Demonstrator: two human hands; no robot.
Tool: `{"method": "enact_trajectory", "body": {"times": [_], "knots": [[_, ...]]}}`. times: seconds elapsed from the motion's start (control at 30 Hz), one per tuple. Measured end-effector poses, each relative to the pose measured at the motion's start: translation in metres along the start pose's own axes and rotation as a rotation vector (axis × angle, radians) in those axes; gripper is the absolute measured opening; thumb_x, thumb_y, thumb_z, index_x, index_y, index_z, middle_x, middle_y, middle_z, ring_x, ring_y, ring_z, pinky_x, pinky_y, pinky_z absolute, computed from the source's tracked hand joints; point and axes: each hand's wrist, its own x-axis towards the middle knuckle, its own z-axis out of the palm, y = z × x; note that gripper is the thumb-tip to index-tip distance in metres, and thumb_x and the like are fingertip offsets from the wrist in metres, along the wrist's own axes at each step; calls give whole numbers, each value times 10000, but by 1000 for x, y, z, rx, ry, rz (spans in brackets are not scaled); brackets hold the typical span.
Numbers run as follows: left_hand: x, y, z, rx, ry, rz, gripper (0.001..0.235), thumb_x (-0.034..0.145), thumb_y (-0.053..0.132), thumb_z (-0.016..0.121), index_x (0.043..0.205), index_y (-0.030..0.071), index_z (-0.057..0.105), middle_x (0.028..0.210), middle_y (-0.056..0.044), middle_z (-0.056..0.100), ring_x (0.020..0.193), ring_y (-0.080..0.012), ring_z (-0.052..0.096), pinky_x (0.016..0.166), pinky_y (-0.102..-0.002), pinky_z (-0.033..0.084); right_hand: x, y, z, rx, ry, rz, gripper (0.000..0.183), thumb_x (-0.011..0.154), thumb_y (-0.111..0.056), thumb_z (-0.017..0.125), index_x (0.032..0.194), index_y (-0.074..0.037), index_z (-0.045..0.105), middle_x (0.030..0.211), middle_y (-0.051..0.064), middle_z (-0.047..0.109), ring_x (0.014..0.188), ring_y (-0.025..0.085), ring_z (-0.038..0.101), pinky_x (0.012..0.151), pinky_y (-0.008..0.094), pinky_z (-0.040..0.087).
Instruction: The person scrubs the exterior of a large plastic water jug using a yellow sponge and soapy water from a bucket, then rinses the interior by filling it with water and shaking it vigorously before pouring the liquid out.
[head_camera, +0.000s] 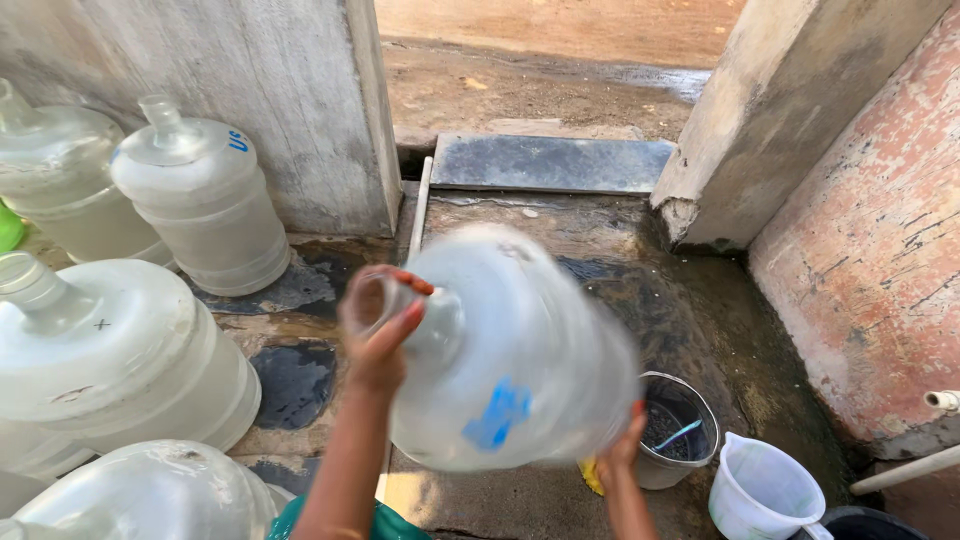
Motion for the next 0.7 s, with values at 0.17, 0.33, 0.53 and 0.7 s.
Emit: {"method": "enact_trajectory", "body": {"times": [0.17, 0.33, 0.53, 0.7], "knots": [[2, -41, -6, 163, 328, -122, 374, 696, 59, 829, 1025, 15, 657, 952, -99, 706, 903, -235, 664, 871, -415, 544, -18, 58, -25, 90, 3, 198, 804, 918, -678, 277, 1587, -232, 289, 1569, 121, 425, 1428, 336, 439, 1131, 587, 407], [11, 101, -17, -41, -327, 167, 454, 758, 146, 827, 1152, 40, 627, 1041, -110, 701, 1022, -243, 683, 971, -422, 524, 2, -51, -16, 302, -356, 103, 1067, 845, -885, 341, 1547, -85, 410, 1527, 151, 517, 1378, 321, 505, 1103, 474, 443], [1, 121, -11, -130, -152, 229, 430, 833, 176, 797, 1202, 48, 619, 1083, -127, 718, 1056, -257, 684, 1002, -411, 514, -13, -122, -28, 216, -361, -162, 1005, 825, -823, 420, 1545, -122, 390, 1523, 144, 496, 1357, 339, 513, 1072, 551, 470], [14, 13, -23, -32, 156, -56, 381, 864, 154, 773, 1202, 48, 630, 1085, -136, 724, 1059, -260, 691, 1017, -384, 503, -4, -35, -36, 159, -22, 97, 851, 821, -669, 448, 1546, -261, 272, 1524, 191, 419, 1364, 422, 498, 1027, 704, 485]]}}
